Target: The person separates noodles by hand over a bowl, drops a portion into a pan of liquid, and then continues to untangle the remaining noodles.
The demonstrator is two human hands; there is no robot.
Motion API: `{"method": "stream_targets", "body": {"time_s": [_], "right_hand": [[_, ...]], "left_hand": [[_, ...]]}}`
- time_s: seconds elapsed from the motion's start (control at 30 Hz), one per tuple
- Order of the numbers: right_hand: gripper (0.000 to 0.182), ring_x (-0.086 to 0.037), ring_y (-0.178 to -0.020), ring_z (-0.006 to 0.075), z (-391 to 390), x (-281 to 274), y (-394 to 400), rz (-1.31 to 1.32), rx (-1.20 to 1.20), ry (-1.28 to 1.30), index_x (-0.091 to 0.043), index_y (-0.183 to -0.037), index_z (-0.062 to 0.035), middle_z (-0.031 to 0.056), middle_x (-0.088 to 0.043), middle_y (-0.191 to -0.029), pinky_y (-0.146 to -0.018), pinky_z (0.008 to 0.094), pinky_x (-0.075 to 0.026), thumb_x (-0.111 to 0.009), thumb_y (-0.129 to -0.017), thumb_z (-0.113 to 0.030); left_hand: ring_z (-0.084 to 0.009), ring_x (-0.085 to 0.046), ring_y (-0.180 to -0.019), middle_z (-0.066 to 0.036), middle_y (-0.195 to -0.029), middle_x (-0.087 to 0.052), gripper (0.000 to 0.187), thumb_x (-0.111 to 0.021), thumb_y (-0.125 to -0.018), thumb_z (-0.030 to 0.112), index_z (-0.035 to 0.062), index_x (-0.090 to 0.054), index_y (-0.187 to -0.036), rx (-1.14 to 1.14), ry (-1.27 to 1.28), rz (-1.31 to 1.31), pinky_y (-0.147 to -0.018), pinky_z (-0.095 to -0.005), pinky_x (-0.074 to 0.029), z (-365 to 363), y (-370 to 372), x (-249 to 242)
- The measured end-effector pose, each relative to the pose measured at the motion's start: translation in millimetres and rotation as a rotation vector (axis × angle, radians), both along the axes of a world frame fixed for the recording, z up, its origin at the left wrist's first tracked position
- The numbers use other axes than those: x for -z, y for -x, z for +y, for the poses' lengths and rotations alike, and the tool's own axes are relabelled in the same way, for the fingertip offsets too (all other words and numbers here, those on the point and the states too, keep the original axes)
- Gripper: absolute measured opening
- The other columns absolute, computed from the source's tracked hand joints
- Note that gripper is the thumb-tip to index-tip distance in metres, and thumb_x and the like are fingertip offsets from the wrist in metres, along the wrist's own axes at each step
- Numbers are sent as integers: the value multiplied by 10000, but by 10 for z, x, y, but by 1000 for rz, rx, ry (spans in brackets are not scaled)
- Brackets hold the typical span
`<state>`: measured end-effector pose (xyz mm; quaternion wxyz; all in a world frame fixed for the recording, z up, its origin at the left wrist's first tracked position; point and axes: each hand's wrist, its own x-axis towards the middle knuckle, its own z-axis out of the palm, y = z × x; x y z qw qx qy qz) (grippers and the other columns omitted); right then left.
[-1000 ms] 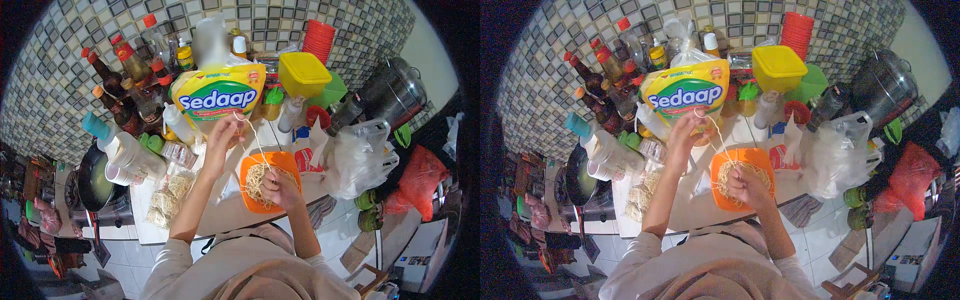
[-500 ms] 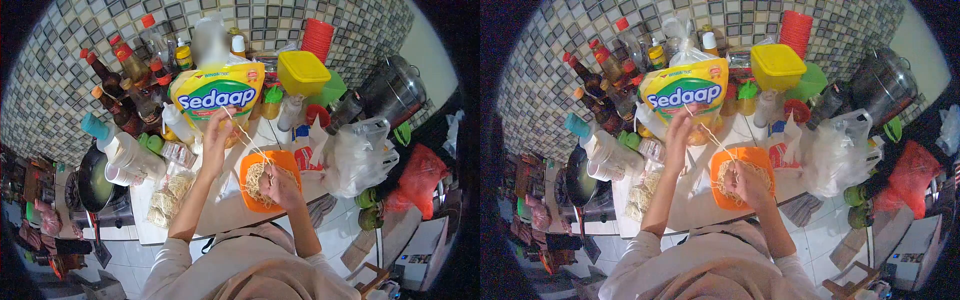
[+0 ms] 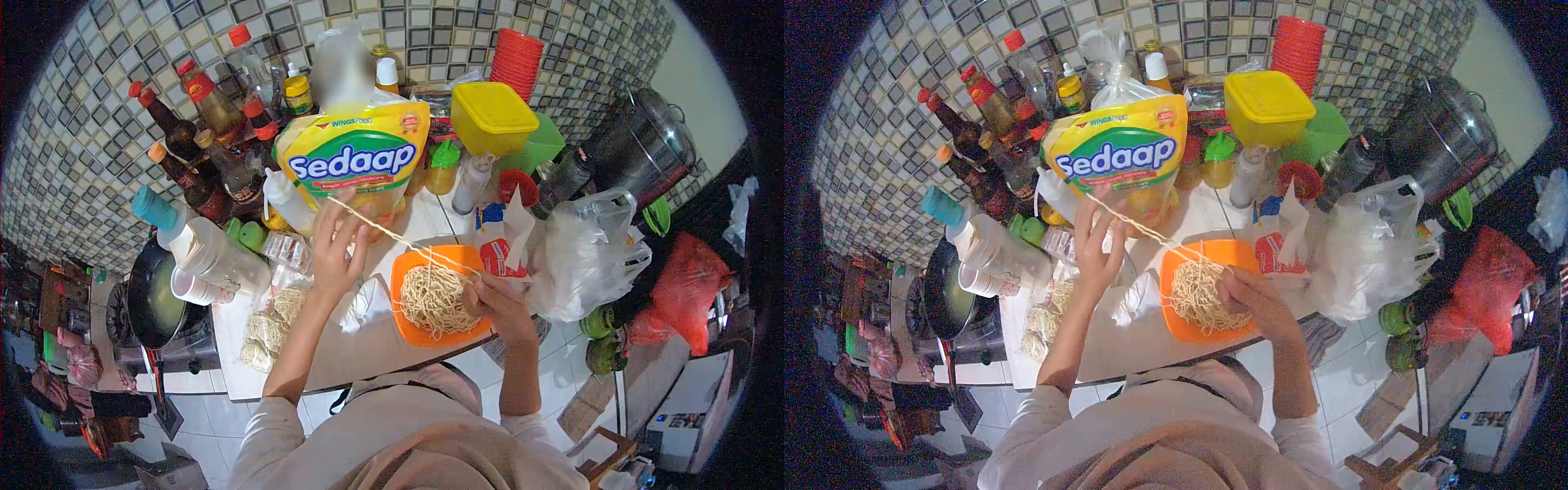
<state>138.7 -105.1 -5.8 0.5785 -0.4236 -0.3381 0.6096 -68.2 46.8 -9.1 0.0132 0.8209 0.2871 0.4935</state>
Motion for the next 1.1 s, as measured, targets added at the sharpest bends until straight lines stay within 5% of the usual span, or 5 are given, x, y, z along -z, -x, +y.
{"method": "stream_targets", "body": {"time_s": [0.27,0.53,0.77,0.87,1.1], "right_hand": [[236,-552,-749,312,215,-692,-430,-1484,-451,-159,-515,-867,-79,127,-575,-763,-660,392,-413,-399,-855,-284],[217,-567,-706,329,510,-1130,-420,-1767,-506,-264,-528,-876,-98,151,-575,-723,-591,450,-425,-401,-834,-268],[201,-577,-654,317,607,-1175,-66,-1770,-634,-349,-539,-884,-99,140,-581,-707,-585,435,-433,-427,-814,-251],[201,-579,-668,307,603,-1201,8,-1659,-629,-432,-544,-904,-109,140,-584,-721,-594,425,-436,-425,-814,-242],[241,-538,-684,315,563,-1204,-203,-1593,-635,-335,-511,-907,-76,146,-538,-676,-591,408,-398,-396,-857,-282]], "left_hand": [[-344,-388,-1123,-190,-1196,-414,390,-541,-746,62,-11,-478,-1125,-15,269,-8,-930,-407,-315,-395,9,533],[-298,-451,-1006,-183,-1016,-470,170,-451,-804,54,-21,-541,-927,266,537,-220,-868,-349,-352,-791,51,842],[-220,-439,-1017,-126,-1030,-483,318,-338,-890,241,10,-478,-1059,226,765,-393,-882,-322,-331,-708,-227,483],[-179,-414,-1057,-103,-1107,-473,490,-222,-915,370,-10,-412,-1160,637,1010,-419,-919,-299,-300,-703,-382,264],[-113,-511,-841,-48,-878,-554,342,-330,-921,245,-20,-519,-1024,895,1343,-354,-792,-245,-393,-547,-317,266]]}}
